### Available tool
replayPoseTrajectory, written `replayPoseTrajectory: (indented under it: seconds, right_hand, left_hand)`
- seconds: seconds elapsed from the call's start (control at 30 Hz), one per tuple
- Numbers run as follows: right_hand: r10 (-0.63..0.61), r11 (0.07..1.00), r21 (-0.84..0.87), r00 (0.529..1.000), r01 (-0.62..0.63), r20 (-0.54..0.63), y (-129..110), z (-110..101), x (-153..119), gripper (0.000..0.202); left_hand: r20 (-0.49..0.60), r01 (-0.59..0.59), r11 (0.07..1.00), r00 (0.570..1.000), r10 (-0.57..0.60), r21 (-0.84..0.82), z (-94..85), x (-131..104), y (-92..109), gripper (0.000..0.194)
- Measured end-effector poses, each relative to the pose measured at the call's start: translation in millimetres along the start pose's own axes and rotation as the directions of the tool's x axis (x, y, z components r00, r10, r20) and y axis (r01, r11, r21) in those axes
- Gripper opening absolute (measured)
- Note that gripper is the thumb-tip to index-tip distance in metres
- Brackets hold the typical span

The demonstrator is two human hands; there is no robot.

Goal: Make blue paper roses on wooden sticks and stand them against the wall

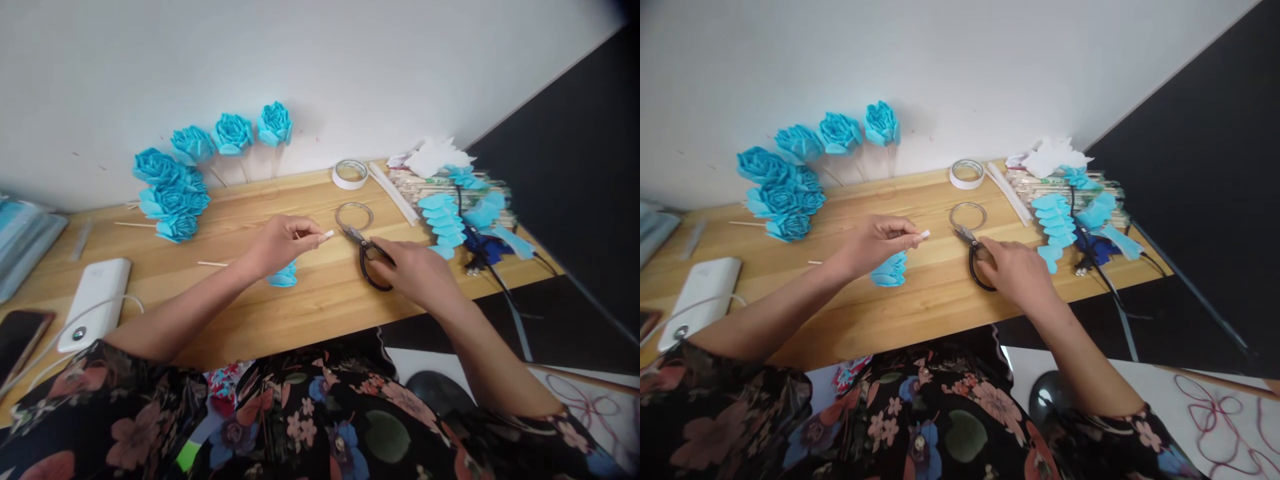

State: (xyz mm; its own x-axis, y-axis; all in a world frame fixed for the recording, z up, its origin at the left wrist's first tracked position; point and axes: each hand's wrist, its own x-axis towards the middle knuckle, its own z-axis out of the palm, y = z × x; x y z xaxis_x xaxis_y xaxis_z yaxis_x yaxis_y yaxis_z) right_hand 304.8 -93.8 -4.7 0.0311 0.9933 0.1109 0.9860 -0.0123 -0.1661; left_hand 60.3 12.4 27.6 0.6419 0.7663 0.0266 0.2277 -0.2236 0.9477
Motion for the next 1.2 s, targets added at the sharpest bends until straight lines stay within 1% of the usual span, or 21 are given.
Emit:
replayPoseTrajectory:
  seconds: [0.03, 0.07, 0.13, 0.2, 0.27, 0.33, 0.43, 0.53, 0.6, 0.67, 0.7, 0.73, 0.77, 0.83, 0.87, 0.9, 0.93, 1.0, 1.07, 1.13, 1.2]
  right_hand:
    - [-0.004, 1.0, -0.002, 1.0, 0.004, -0.026, -4, -6, 3, 0.033]
    - [-0.014, 0.999, 0.038, 0.998, 0.016, -0.062, -11, -12, 7, 0.029]
    - [-0.09, 0.971, 0.213, 0.989, 0.113, -0.115, -28, -24, 16, 0.025]
    - [-0.181, 0.901, 0.37, 0.972, 0.225, -0.151, -45, -32, 24, 0.021]
    - [-0.224, 0.853, 0.439, 0.958, 0.282, -0.18, -58, -35, 30, 0.016]
    - [-0.237, 0.837, 0.458, 0.953, 0.299, -0.19, -66, -33, 35, 0.013]
    - [-0.249, 0.844, 0.433, 0.946, 0.317, -0.208, -75, -28, 42, 0.011]
    - [-0.246, 0.871, 0.353, 0.925, 0.342, -0.288, -84, -23, 49, 0.009]
    - [-0.192, 0.883, 0.342, 0.913, 0.321, -0.361, -89, -22, 55, 0.009]
    - [-0.064, 0.867, 0.432, 0.916, 0.247, -0.397, -92, -22, 61, 0.01]
    - [0.014, 0.837, 0.512, 0.926, 0.196, -0.378, -92, -20, 65, 0.01]
    - [0.079, 0.786, 0.602, 0.942, 0.142, -0.325, -92, -17, 68, 0.011]
    - [0.119, 0.719, 0.69, 0.963, 0.086, -0.244, -91, -12, 72, 0.011]
    - [0.126, 0.564, 0.825, 0.991, -0.031, -0.049, -90, 3, 80, 0.015]
    - [0.111, 0.497, 0.863, 0.993, -0.09, 0.039, -89, 13, 85, 0.019]
    - [0.093, 0.447, 0.883, 0.989, -0.143, 0.113, -89, 22, 89, 0.022]
    - [0.082, 0.417, 0.889, 0.982, -0.189, 0.17, -89, 31, 93, 0.025]
    - [0.066, 0.415, 0.876, 0.968, -0.247, 0.241, -90, 44, 99, 0.027]
    - [0.039, 0.45, 0.854, 0.961, -0.262, 0.275, -92, 49, 104, 0.027]
    - [0.01, 0.475, 0.838, 0.954, -0.269, 0.3, -95, 49, 109, 0.027]
    - [-0.031, 0.483, 0.827, 0.938, -0.289, 0.346, -97, 49, 112, 0.026]
  left_hand:
    - [-0.015, -0.044, 0.999, 0.999, 0.045, 0.032, -0.1, -2, -1, 0.022]
    - [-0.024, -0.081, 0.995, 0.996, 0.083, 0.061, -0.2, -3, -2, 0.021]
    - [-0.026, -0.145, 0.982, 0.988, 0.149, 0.118, -0.6, -5, -3, 0.018]
    - [-0.019, -0.191, 0.968, 0.98, 0.197, 0.165, -1.9, -7, -3, 0.016]
    - [-0.019, -0.214, 0.956, 0.975, 0.222, 0.199, -4.0, -9, -5, 0.015]
    - [-0.026, -0.218, 0.951, 0.973, 0.229, 0.222, -6.3, -11, -7, 0.015]
    - [-0.048, -0.205, 0.951, 0.974, 0.222, 0.23, -11.0, -13, -10, 0.015]
    - [-0.09, -0.137, 0.974, 0.984, 0.155, 0.182, -22.6, -10, -11, 0.017]
    - [-0.153, -0.062, 0.989, 0.985, 0.083, 0.133, -37.1, -8, -13, 0.023]
    - [-0.26, -0.005, 0.994, 0.965, 0.033, 0.107, -55.4, -5, -15, 0.03]
    - [-0.313, 0.012, 0.993, 0.95, 0.024, 0.114, -64.8, -5, -18, 0.031]
    - [-0.344, 0.024, 0.99, 0.939, 0.025, 0.138, -73.5, -4, -22, 0.031]
    - [-0.347, 0.032, 0.983, 0.937, 0.033, 0.181, -81.1, -3, -27, 0.028]
    - [-0.287, 0.036, 0.948, 0.956, 0.059, 0.315, -91.6, -2, -40, 0.021]
    - [-0.237, 0.031, 0.921, 0.969, 0.068, 0.389, -94.6, 0, -48, 0.018]
    - [-0.187, 0.023, 0.891, 0.98, 0.069, 0.453, -96.4, 1, -57, 0.016]
    - [-0.143, 0.017, 0.866, 0.988, 0.064, 0.5, -97.2, 3, -65, 0.015]
    - [-0.073, 0.01, 0.84, 0.997, 0.035, 0.542, -97.3, 7, -80, 0.016]
    - [-0.016, 0.01, 0.845, 1.0, -0.002, 0.535, -96.3, 11, -89, 0.018]
    - [0.023, 0.023, 0.854, 0.999, -0.04, 0.52, -94.7, 13, -92, 0.021]
    - [0.035, 0.049, 0.856, 0.996, -0.078, 0.514, -92.2, 15, -90, 0.023]
